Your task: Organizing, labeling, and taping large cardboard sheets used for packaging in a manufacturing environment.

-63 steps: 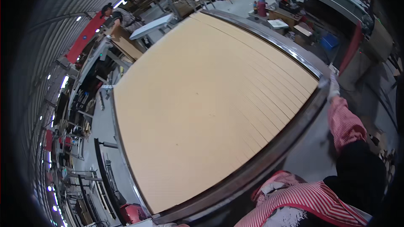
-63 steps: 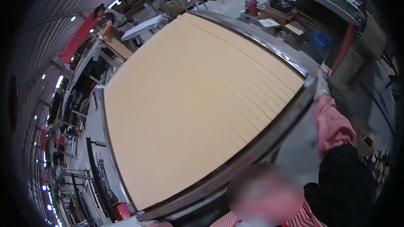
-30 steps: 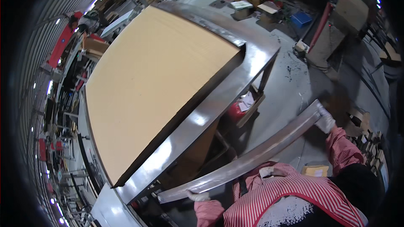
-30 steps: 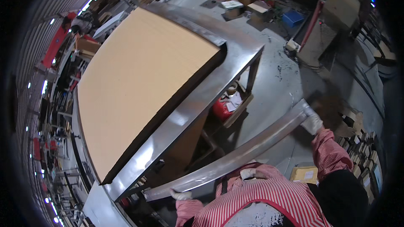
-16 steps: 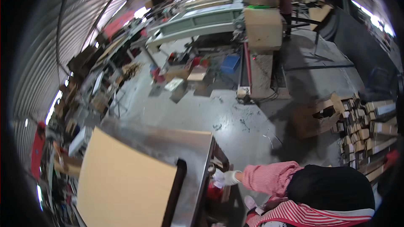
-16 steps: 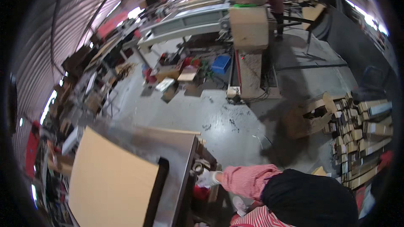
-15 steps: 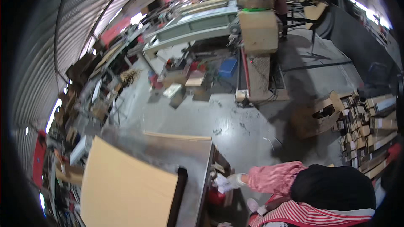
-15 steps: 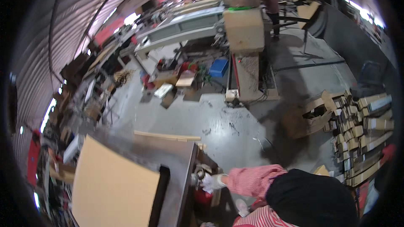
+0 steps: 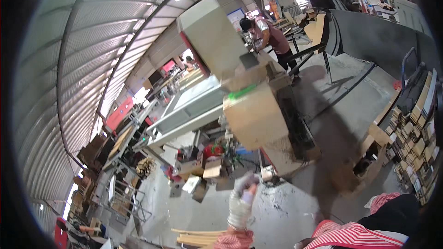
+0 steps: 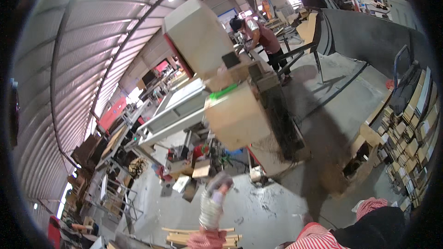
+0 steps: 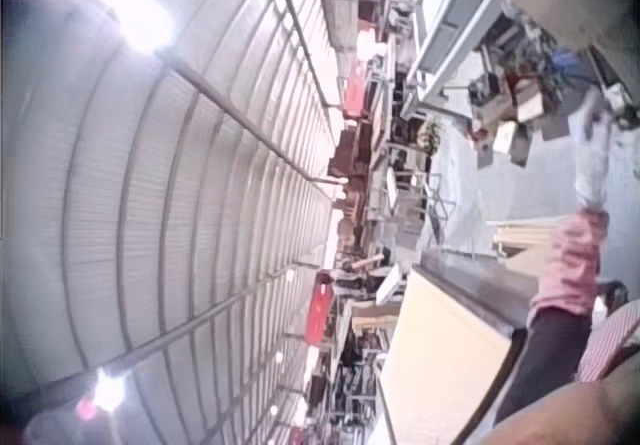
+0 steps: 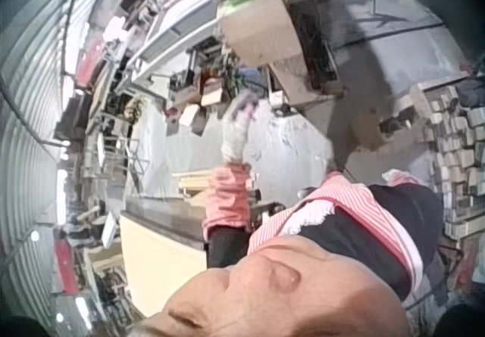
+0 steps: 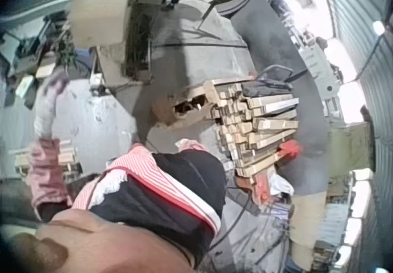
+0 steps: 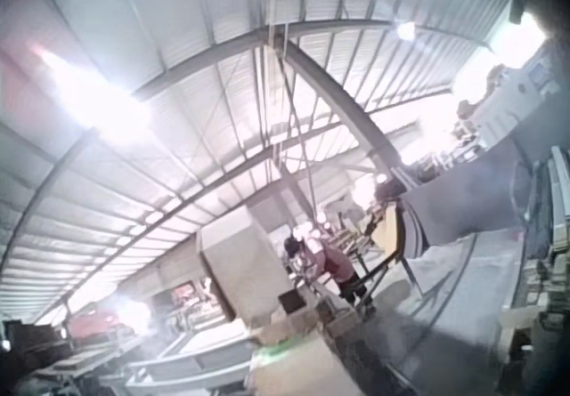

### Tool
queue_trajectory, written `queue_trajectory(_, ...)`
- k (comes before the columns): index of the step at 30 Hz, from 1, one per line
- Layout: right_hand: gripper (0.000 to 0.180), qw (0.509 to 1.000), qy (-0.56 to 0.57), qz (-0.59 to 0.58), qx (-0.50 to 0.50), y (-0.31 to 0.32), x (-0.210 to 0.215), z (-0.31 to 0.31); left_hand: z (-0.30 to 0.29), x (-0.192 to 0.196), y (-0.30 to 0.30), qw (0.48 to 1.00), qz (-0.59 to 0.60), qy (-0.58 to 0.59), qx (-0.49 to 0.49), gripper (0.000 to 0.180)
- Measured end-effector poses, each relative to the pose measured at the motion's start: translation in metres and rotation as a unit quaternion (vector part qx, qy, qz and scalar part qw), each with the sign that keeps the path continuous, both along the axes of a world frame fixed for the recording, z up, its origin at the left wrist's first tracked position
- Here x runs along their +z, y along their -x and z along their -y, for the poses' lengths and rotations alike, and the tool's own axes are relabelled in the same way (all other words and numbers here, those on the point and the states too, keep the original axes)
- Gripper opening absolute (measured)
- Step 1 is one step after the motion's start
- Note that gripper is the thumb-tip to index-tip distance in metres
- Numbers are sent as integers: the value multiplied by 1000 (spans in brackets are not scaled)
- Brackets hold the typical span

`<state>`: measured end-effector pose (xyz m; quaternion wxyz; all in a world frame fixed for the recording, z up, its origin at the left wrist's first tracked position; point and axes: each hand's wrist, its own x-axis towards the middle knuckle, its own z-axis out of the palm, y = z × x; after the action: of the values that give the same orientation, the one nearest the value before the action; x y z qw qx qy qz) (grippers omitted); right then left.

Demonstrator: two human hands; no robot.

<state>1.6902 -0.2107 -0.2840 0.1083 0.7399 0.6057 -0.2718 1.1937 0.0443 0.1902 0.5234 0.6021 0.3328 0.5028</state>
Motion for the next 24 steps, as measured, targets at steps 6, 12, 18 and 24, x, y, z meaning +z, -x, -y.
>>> queue_trajectory(6,46,950,118,-214,-192,78,115,-165,-212,124,-127,976,-77,-201,21,43)
queue_trajectory(12,42,722,91,-568,-385,123,118,-244,-379,157,-199,937,-206,-240,145,64)
queue_trajectory(18,34,950,138,-217,-179,37,-8,-163,-446,150,-250,755,-577,-9,313,87)
queue_trajectory(24,32,692,147,-379,-597,-26,-82,-34,-433,160,-280,753,-588,24,294,89)
